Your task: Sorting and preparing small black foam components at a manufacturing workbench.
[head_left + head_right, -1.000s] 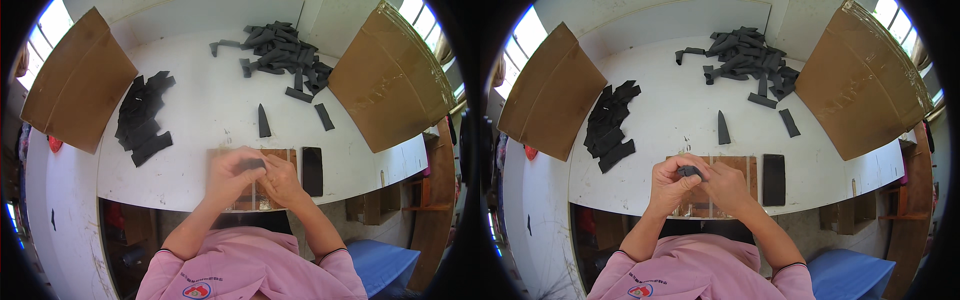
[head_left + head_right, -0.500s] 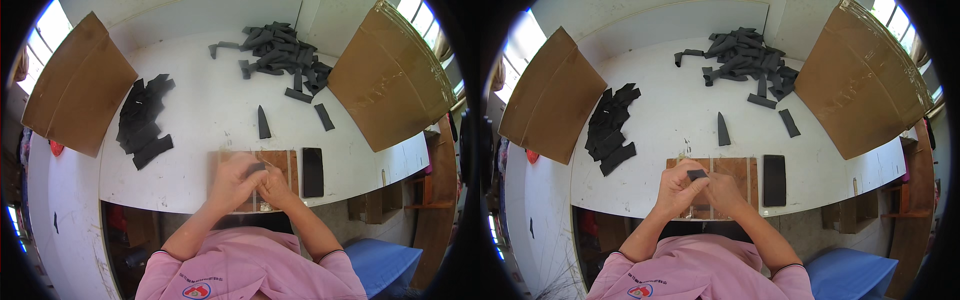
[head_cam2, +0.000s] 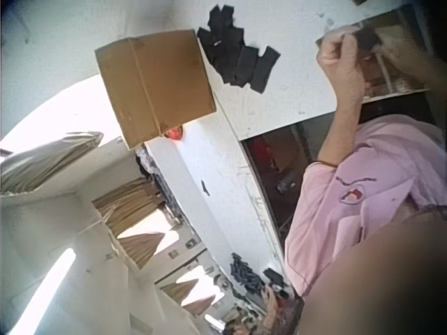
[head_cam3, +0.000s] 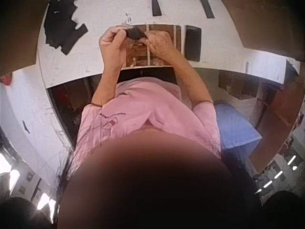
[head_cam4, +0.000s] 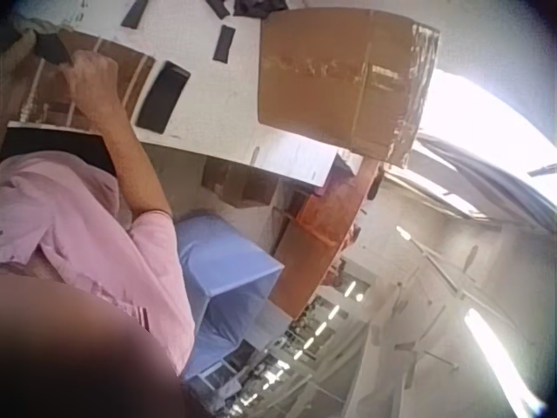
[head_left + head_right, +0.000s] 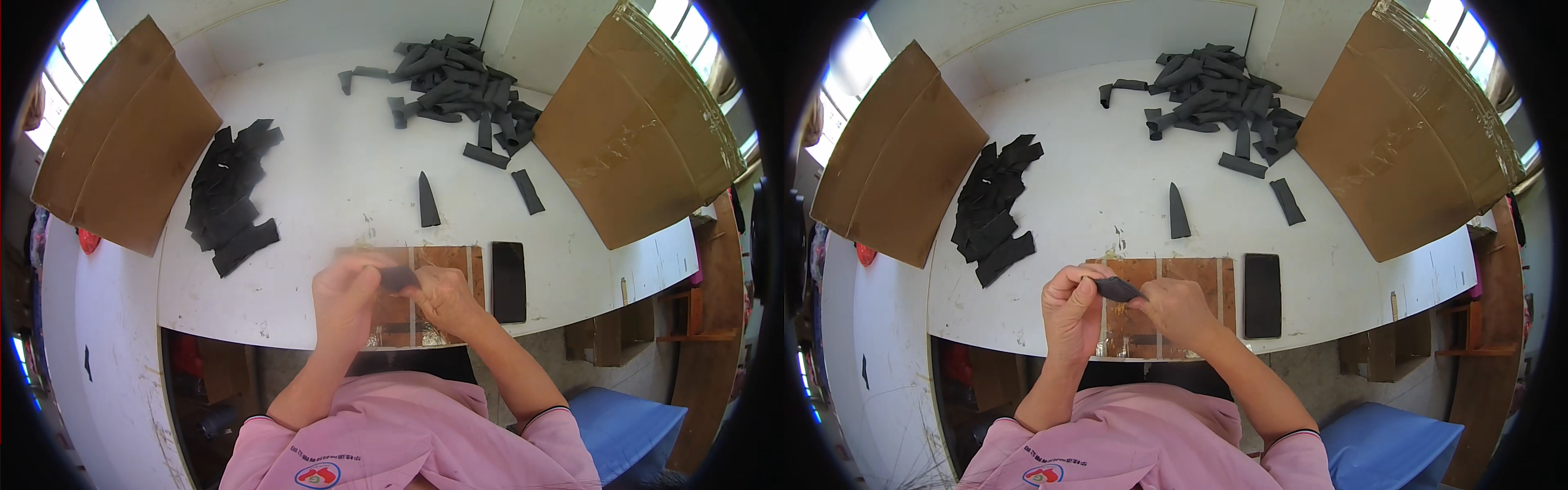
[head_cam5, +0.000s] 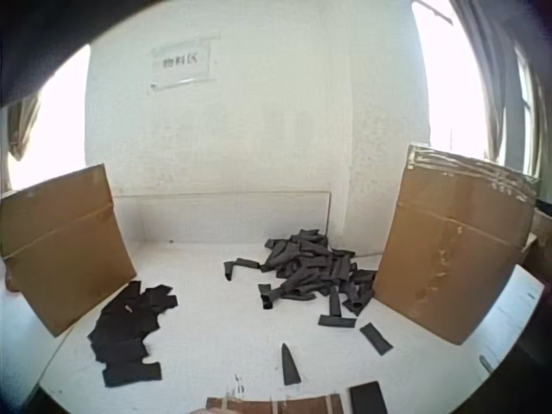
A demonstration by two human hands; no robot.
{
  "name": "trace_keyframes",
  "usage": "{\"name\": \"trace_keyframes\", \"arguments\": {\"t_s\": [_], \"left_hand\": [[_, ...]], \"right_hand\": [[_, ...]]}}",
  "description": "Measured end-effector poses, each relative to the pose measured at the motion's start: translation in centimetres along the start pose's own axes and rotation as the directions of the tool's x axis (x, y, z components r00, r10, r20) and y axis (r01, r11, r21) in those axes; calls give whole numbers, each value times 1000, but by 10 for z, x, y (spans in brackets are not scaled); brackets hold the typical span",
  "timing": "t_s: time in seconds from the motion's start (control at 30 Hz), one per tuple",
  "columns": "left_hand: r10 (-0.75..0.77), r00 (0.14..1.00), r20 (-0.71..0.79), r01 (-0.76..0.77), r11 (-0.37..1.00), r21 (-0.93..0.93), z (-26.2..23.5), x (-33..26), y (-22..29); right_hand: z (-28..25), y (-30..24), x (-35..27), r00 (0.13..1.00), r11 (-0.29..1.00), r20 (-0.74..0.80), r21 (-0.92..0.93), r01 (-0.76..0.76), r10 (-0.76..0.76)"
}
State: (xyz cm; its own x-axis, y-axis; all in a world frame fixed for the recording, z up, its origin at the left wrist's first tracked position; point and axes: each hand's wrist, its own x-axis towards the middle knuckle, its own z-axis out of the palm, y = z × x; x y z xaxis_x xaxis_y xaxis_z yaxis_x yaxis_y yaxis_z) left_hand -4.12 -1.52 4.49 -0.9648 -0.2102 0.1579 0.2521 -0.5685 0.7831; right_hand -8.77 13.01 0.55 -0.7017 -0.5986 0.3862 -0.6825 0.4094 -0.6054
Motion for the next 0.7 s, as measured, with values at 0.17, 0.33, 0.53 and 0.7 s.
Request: {"name": "trace_keyframes", "arguments": {"t_s": [0.17, 0.33, 0.53, 0.7], "left_hand": [[-6, 1000, -5, 7, 990, 141, -8, 0, 7], [31, 1000, 1, -30, 967, 252, -11, -1, -6], [318, 936, -151, 9, 407, 914, -90, 9, -20], [524, 850, -54, 279, -360, 890, -185, 40, 1]], "right_hand": [[-5, -8, 1, 999, 999, 12, 7, 36, -36], [-2, -6, 1, 998, 994, 61, 107, 28, -35], [-68, 5, 78, 928, 646, -49, 731, -218, 369], [-21, 45, 42, 782, 651, -56, 592, -475, 621]]}}
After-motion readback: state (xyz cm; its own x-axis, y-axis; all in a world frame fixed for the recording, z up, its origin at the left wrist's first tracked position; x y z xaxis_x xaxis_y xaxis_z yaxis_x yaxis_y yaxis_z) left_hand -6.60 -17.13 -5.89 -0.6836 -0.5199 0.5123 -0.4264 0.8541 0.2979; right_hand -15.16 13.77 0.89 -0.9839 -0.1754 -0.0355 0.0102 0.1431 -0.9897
